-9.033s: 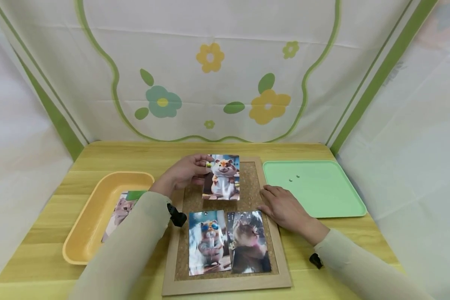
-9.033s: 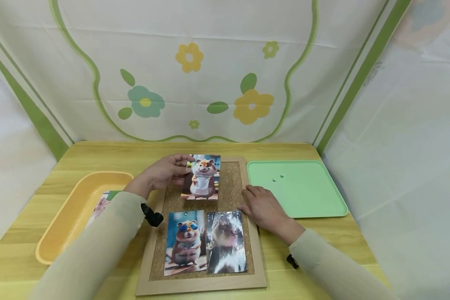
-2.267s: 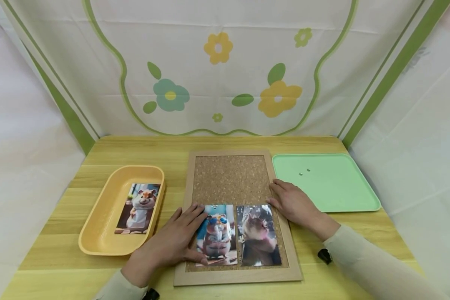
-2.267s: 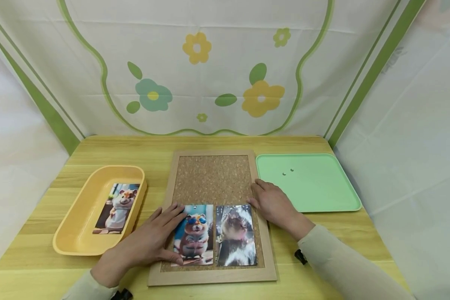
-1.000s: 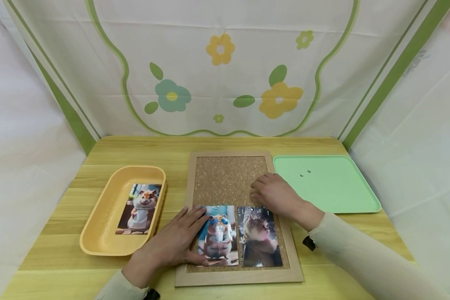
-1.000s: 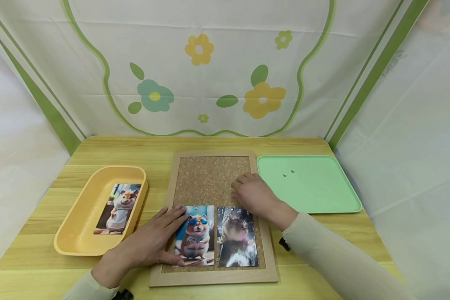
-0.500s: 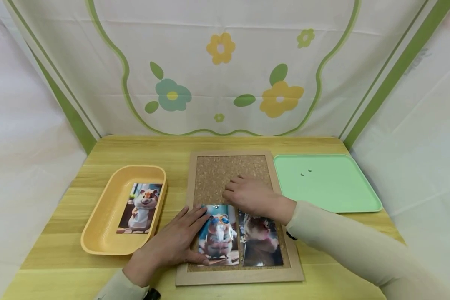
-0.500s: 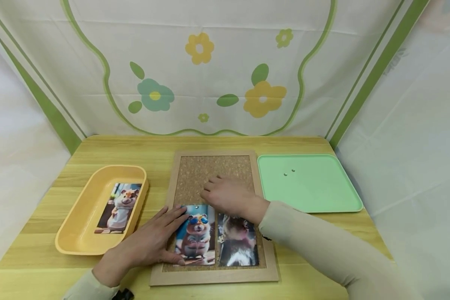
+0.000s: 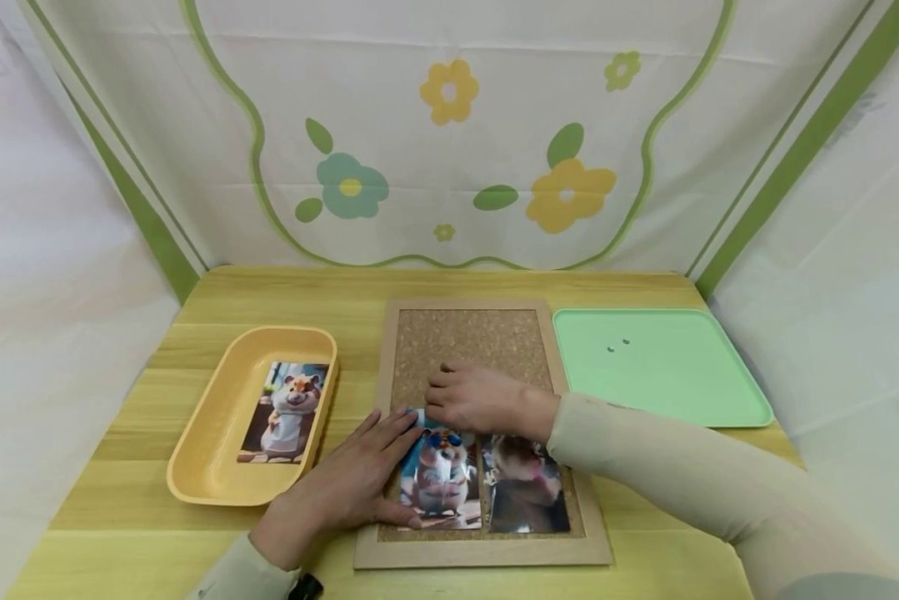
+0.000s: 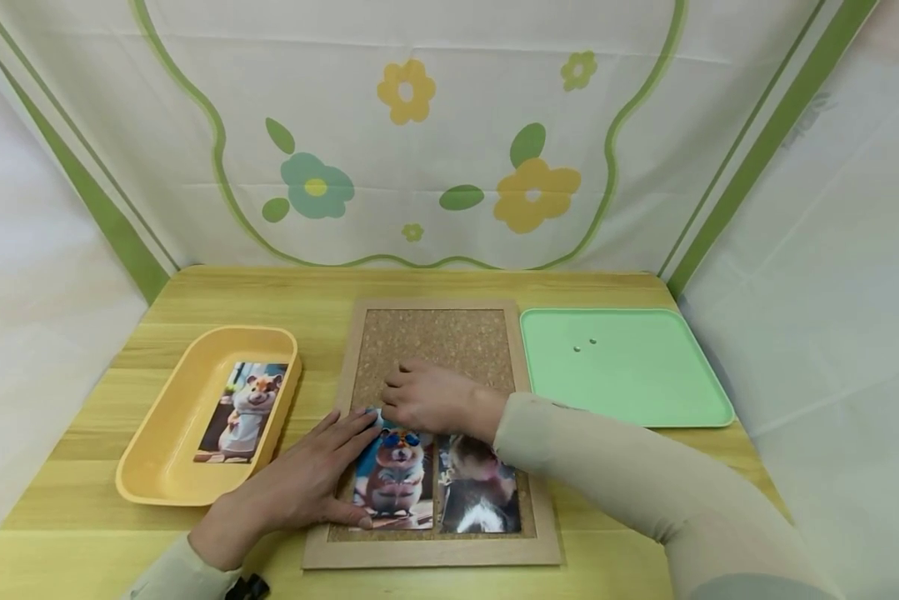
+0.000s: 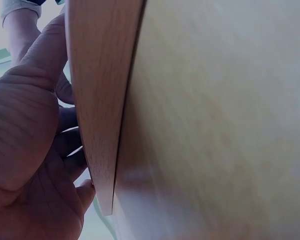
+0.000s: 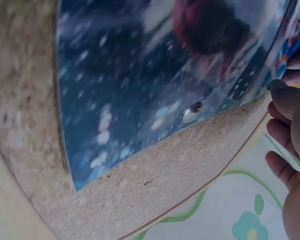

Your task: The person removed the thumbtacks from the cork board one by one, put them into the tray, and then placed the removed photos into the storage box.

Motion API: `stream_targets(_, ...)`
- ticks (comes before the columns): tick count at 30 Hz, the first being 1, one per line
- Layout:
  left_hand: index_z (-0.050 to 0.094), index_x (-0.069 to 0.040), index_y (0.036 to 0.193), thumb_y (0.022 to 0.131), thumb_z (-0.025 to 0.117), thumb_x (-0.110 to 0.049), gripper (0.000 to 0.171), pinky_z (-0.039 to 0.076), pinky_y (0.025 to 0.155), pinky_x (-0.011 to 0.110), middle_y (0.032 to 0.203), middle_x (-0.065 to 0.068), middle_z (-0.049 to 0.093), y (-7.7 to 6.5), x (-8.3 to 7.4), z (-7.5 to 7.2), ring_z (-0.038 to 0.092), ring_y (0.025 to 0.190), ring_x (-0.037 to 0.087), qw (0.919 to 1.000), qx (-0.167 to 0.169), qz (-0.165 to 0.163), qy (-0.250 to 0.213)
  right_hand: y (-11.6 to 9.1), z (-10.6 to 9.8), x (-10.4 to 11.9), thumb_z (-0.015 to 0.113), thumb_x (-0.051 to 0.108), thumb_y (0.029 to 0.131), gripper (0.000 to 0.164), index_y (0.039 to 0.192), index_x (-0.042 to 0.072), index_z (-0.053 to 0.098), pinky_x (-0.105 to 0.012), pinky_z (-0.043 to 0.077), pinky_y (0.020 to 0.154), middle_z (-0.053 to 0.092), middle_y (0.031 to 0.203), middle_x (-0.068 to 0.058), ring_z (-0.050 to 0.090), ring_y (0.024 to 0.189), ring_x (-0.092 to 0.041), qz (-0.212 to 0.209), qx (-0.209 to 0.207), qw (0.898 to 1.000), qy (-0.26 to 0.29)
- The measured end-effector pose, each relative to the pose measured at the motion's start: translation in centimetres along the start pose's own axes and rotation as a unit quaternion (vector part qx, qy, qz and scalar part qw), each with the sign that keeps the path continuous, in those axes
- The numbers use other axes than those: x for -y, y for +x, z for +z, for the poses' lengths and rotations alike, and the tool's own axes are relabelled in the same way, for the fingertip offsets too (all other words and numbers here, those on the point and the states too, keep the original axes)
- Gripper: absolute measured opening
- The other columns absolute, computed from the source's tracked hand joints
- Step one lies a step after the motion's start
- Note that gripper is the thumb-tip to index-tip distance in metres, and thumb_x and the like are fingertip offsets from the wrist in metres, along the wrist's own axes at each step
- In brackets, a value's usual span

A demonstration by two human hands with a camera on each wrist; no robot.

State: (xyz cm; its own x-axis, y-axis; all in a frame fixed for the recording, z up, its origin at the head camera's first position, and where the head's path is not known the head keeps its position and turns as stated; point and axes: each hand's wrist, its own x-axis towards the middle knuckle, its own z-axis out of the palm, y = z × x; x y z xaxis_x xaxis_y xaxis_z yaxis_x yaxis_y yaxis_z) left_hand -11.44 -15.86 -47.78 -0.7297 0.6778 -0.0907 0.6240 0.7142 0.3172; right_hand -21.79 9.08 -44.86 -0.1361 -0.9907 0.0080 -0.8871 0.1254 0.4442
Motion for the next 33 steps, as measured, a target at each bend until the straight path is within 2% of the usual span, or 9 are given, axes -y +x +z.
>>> stream_targets(6,0.033,-0.006,0.166,0.082,0.062,-0.086,0.12,0.014,0.132,0.054,0.175,0.013,0.026,-0.05,0.01,-0.14,0.019,0.163,0.031,1.0,0.0,0.001,0.002,0.3,0.23,-0.16,0.054,0.033,0.109,0.019,0.106,0.024,0.07,-0.034,0.044,0.083,0.07,0.105,0.011,0.058,0.094,-0.014,-0.027,-0.01,0.999,-0.019)
stream_targets(15,0.036,-0.004,0.164,0.081,0.063,-0.086,0.12,0.016,0.132,0.055,0.174,0.014,0.027,-0.06,0.07,0.0,0.02,0.163,0.032,1.0,-0.006,0.003,0.001,0.62,0.78,-0.66,0.054,0.036,0.11,0.022,0.104,0.022,0.07,-0.033,0.045,0.081,0.068,0.101,0.009,0.056,0.092,-0.015,-0.052,-0.043,0.998,-0.012)
stream_targets(23,0.038,-0.005,0.164,0.08,0.061,-0.088,0.12,0.017,0.132,0.055,0.173,0.013,0.03,-0.14,0.06,0.1,0.022,0.163,0.031,1.0,-0.007,0.002,-0.001,0.86,0.96,-0.75,0.051,0.037,0.11,0.026,0.108,0.02,0.07,-0.033,0.045,0.082,0.068,0.103,0.008,0.056,0.093,-0.015,-0.072,-0.04,0.996,-0.04)
stream_targets(33,0.037,-0.005,0.164,0.08,0.063,-0.087,0.12,0.017,0.132,0.054,0.173,0.013,0.03,-0.07,-0.02,-0.04,0.022,0.162,0.031,1.0,-0.005,-0.001,-0.005,0.75,0.82,-0.71,0.048,0.036,0.111,0.026,0.107,0.021,0.069,-0.032,0.046,0.082,0.067,0.103,0.008,0.056,0.093,-0.014,-0.071,-0.026,0.996,-0.044)
